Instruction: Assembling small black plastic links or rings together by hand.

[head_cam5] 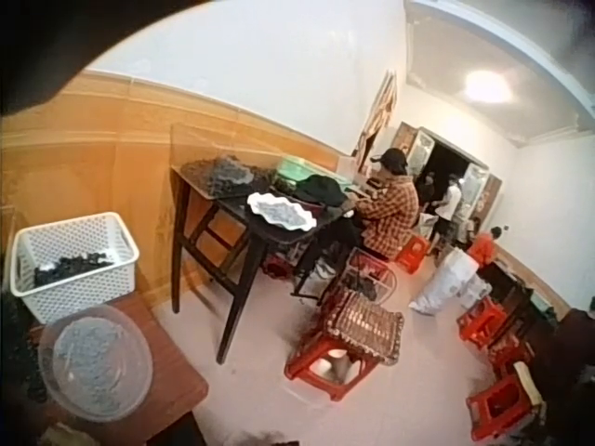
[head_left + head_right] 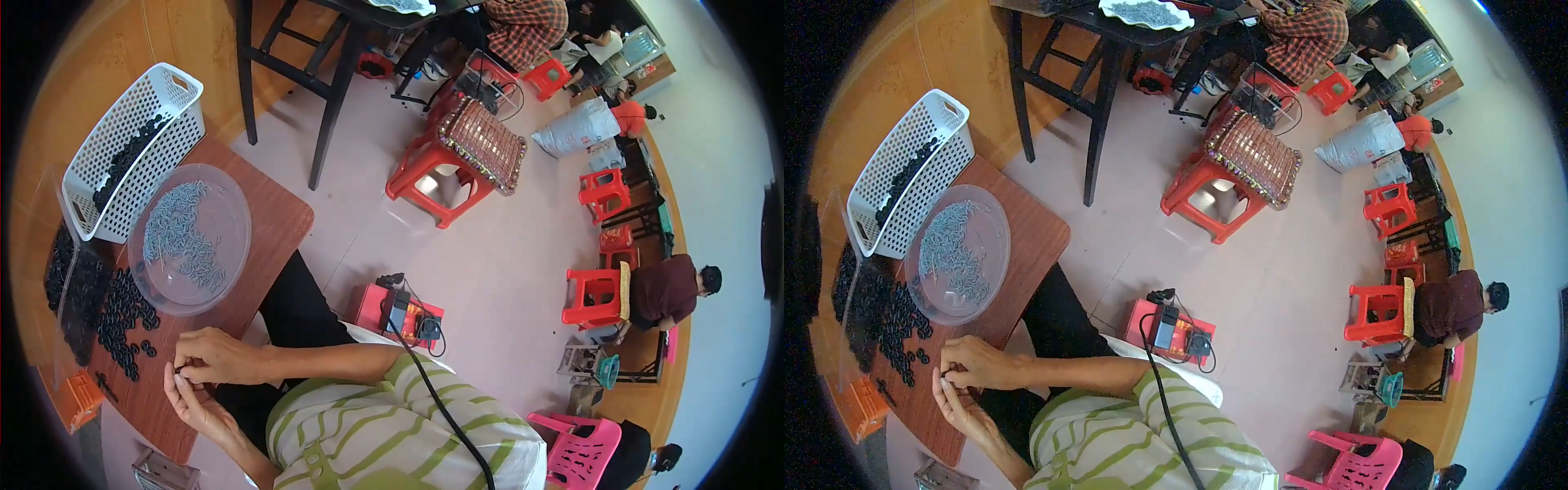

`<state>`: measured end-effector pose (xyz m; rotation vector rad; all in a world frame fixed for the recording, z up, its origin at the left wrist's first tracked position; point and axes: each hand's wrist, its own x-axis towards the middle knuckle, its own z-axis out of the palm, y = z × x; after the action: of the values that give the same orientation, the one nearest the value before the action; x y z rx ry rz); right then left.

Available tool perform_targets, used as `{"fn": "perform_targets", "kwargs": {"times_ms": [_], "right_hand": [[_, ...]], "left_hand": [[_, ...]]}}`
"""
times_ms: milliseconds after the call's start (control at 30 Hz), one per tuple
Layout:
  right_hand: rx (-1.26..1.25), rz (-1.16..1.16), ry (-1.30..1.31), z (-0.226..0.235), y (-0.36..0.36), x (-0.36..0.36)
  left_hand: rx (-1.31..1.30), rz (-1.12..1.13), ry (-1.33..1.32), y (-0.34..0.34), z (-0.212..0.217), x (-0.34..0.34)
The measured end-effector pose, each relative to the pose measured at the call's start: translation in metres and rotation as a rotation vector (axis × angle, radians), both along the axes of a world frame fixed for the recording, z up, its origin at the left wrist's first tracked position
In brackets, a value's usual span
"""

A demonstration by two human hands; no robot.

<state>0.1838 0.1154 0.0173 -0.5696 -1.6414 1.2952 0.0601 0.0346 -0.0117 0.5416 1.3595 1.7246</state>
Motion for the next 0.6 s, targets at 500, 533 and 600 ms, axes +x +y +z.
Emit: {"fn": "perform_targets", "kwargs": {"times_ms": [500,533,600], "right_hand": [[-0.400,0.198,-0.386,0.036,0.052,0.039],[-0.429,0.111,-0.324,0.046,0.063,0.044],[-0.252,-0.114,-0.202,0.073,0.091,0.054]], "left_hand": [[0.005,-0.001,-0.062,-0.013,0.024,0.016],[0.001,0.008,-0.037,-0.016,0.025,0.012],[0.014,-0.023,-0.026,-0.017,0.025,0.005]]}}
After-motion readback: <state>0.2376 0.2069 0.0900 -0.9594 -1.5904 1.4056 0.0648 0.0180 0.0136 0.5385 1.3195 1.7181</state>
